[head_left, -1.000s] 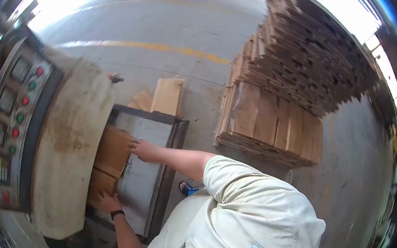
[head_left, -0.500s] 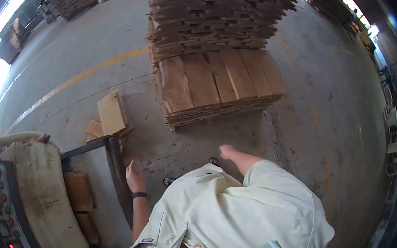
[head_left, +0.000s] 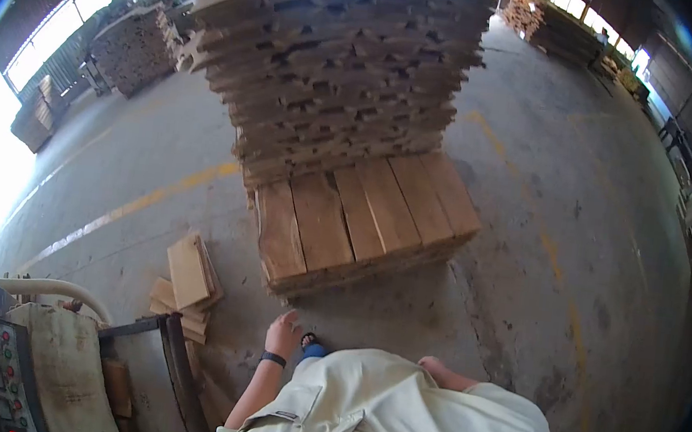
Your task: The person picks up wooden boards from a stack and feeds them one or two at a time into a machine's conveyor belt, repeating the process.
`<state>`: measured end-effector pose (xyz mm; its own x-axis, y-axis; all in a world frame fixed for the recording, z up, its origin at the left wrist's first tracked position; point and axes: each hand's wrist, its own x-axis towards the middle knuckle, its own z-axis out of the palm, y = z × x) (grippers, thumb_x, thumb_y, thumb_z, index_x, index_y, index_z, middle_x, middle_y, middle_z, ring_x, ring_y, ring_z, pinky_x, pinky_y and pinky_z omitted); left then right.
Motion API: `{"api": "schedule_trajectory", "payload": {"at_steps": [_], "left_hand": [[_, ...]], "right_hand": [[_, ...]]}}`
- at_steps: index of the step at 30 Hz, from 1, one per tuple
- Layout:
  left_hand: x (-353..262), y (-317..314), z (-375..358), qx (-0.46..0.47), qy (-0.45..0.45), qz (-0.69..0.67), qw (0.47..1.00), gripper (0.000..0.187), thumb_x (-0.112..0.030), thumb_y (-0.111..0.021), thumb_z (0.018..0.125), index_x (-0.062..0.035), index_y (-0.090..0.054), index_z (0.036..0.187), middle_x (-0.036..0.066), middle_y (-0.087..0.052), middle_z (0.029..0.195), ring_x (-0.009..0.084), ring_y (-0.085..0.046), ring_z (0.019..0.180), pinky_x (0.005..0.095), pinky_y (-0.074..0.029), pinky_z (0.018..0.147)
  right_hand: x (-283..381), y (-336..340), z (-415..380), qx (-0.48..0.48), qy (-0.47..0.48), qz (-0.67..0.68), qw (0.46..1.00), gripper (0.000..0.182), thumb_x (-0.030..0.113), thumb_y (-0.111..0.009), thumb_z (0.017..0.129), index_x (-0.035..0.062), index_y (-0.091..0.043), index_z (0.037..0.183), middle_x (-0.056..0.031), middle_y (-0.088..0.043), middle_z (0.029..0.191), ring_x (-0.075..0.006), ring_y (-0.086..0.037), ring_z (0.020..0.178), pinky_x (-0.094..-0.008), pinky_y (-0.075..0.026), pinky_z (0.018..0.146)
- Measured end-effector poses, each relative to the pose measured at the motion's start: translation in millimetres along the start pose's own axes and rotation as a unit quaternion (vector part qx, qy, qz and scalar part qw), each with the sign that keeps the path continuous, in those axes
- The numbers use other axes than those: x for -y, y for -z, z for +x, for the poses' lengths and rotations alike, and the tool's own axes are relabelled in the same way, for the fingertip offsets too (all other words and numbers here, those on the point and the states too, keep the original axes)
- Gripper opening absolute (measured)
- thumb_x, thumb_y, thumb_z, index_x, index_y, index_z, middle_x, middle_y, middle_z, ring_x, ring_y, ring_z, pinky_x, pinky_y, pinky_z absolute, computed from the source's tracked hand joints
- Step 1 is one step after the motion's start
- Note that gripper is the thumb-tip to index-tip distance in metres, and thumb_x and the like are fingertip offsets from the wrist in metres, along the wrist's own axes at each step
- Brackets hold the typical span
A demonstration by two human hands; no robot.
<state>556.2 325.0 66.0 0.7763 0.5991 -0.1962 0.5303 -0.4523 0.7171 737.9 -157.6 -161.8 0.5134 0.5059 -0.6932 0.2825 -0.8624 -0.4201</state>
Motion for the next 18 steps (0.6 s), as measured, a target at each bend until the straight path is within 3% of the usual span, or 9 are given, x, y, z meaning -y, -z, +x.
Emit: {"api": "schedule_trajectory", "payload": {"at_steps": [2, 4, 6, 8, 9, 12, 14, 16, 18], "left_hand": [[-11.6, -0.9, 21.6, 0.004, -0.025, 0.027, 0.999, 0.045, -0.016, -0.072, 0.081, -0.0057, -0.065, 0.124, 0.016, -0.069, 0.117, 0.0318, -0.067, 0.105, 0.0407, -0.053, 0.091], [-19.6, 0.8, 43.5, -0.004, -0.05, 0.049, 0.998, 0.046, -0.015, -0.073, 0.08, -0.0045, -0.064, 0.124, 0.015, -0.07, 0.114, 0.0304, -0.069, 0.101, 0.0398, -0.054, 0.089], [-31.7, 6.5, 68.1, -0.015, -0.06, 0.039, 0.997, 0.044, -0.016, -0.072, 0.081, -0.0054, -0.065, 0.124, 0.016, -0.071, 0.113, 0.031, -0.069, 0.101, 0.0401, -0.055, 0.089], [-38.6, 11.0, 95.9, -0.022, -0.063, 0.025, 0.997, 0.043, -0.018, -0.071, 0.082, -0.006, -0.066, 0.123, 0.016, -0.071, 0.113, 0.0316, -0.069, 0.102, 0.0405, -0.055, 0.088], [-38.9, 12.1, 111.0, -0.025, -0.061, 0.016, 0.998, 0.042, -0.018, -0.071, 0.083, -0.0062, -0.066, 0.122, 0.016, -0.071, 0.113, 0.032, -0.069, 0.102, 0.0408, -0.055, 0.088], [-21.8, 8.2, 157.8, -0.021, -0.056, 0.016, 0.998, 0.043, -0.018, -0.071, 0.083, -0.0052, -0.065, 0.124, 0.017, -0.069, 0.115, 0.0335, -0.068, 0.103, 0.0413, -0.054, 0.09], [-26.2, 14.8, 192.8, -0.039, -0.093, 0.058, 0.993, 0.043, -0.018, -0.07, 0.083, -0.0043, -0.064, 0.124, 0.018, -0.068, 0.115, 0.035, -0.067, 0.103, 0.0417, -0.054, 0.091], [-48.8, 34.7, 209.6, -0.034, -0.061, 0.004, 0.998, 0.042, -0.018, -0.069, 0.084, -0.0043, -0.064, 0.124, 0.019, -0.068, 0.115, 0.0358, -0.066, 0.103, 0.0422, -0.054, 0.09], [-54.6, 46.0, 237.4, -0.04, -0.05, -0.016, 0.998, 0.042, -0.017, -0.069, 0.084, -0.0044, -0.064, 0.124, 0.019, -0.068, 0.115, 0.0361, -0.066, 0.103, 0.0425, -0.054, 0.09]], "right_hand": [[51.3, 41.6, 16.4, -0.045, 0.006, 0.058, 0.997, 0.029, 0.023, -0.068, 0.078, 0.0091, -0.074, 0.102, -0.0164, -0.072, 0.098, -0.0352, -0.07, 0.088, -0.0438, -0.056, 0.079], [97.0, 90.3, 51.3, -0.122, 0.079, 0.054, 0.988, 0.035, 0.027, -0.068, 0.084, 0.0094, -0.07, 0.114, -0.0149, -0.073, 0.102, -0.0298, -0.07, 0.092, -0.0406, -0.055, 0.083], [158.1, 165.0, 77.8, -0.147, 0.135, 0.074, 0.977, 0.032, 0.025, -0.063, 0.086, 0.0098, -0.069, 0.113, -0.0164, -0.07, 0.106, -0.0351, -0.067, 0.097, -0.0424, -0.054, 0.082], [213.5, 234.3, 114.1, -0.221, 0.215, 0.061, 0.949, 0.029, 0.024, -0.063, 0.088, 0.0081, -0.067, 0.111, -0.0168, -0.07, 0.097, -0.0356, -0.067, 0.09, -0.0433, -0.053, 0.077], [250.4, 280.0, 119.8, -0.208, 0.215, 0.021, 0.954, 0.028, 0.023, -0.063, 0.088, 0.0067, -0.067, 0.11, -0.0167, -0.069, 0.092, -0.0348, -0.067, 0.087, -0.0424, -0.053, 0.074], [341.6, 386.2, 138.3, -0.309, 0.386, 0.036, 0.868, 0.026, 0.019, -0.059, 0.092, 0.0064, -0.067, 0.114, -0.015, -0.07, 0.099, -0.0323, -0.067, 0.092, -0.0427, -0.053, 0.08], [403.2, 462.4, 122.8, -0.306, 0.366, -0.045, 0.878, 0.029, 0.02, -0.057, 0.095, 0.0072, -0.066, 0.119, -0.0131, -0.07, 0.105, -0.0316, -0.066, 0.099, -0.0426, -0.053, 0.087], [454.7, 523.2, 117.7, -0.315, 0.377, -0.072, 0.868, 0.033, 0.021, -0.059, 0.093, 0.0079, -0.065, 0.123, -0.0128, -0.068, 0.114, -0.032, -0.065, 0.105, -0.0435, -0.052, 0.089], [492.6, 578.3, 131.5, -0.356, 0.419, -0.126, 0.826, 0.033, 0.02, -0.058, 0.094, 0.0087, -0.064, 0.124, -0.0129, -0.068, 0.117, -0.0321, -0.064, 0.108, -0.0437, -0.051, 0.091]]}}
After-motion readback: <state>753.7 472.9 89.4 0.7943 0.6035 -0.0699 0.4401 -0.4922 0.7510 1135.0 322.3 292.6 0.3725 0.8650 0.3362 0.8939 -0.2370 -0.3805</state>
